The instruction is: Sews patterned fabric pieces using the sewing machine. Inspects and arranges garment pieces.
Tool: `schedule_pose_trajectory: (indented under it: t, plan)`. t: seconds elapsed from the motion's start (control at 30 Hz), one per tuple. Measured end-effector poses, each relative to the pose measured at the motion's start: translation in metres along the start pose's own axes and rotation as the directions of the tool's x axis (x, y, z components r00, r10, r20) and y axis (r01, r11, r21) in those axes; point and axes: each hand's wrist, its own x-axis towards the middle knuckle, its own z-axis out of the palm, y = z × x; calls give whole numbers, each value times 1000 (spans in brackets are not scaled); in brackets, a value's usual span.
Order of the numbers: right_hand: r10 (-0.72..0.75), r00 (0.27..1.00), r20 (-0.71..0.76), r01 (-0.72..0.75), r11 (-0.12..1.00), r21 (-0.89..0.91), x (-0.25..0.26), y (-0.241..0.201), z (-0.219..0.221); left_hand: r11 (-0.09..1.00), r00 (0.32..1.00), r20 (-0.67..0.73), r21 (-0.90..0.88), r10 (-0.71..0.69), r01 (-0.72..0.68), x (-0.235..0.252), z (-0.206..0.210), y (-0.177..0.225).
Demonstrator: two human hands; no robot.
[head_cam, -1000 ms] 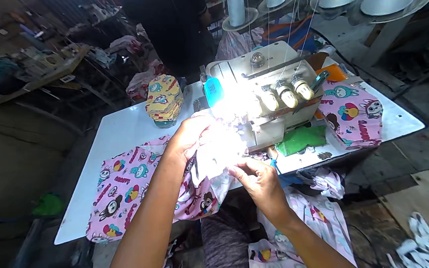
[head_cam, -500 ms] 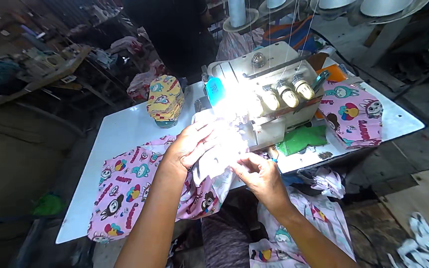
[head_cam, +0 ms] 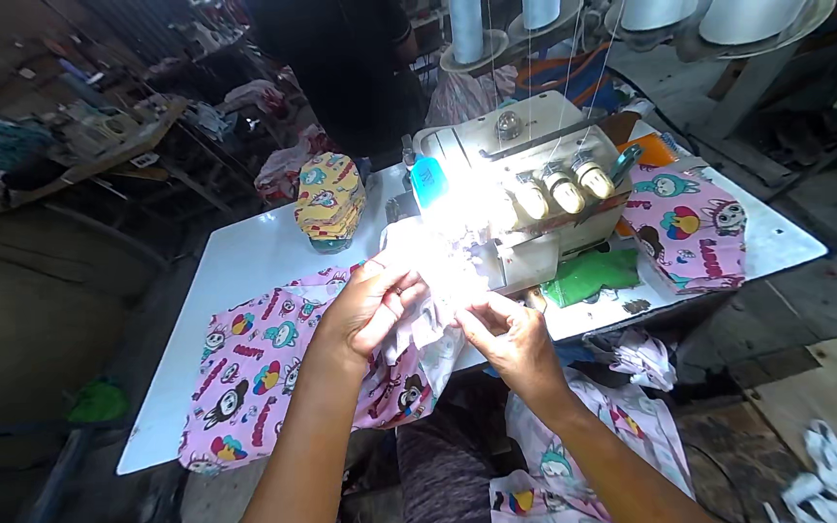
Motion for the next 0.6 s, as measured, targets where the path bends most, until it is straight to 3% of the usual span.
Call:
schedule_pose_trajectory:
  t: [0.13,0.3,0.6]
  plan:
    - [-142,989,-48,140,990,-29,20,-14,7,973,978,47,106,204,-208,-29,5,17]
    - [-222,974,-45,221,975,-39,48,-35,12,855,890,91,251,446,-454,-45,9,32]
    - [-190,982,-4,189,978,88,50,-32,8,934,934,-52,59,354,-351,-14,7,11]
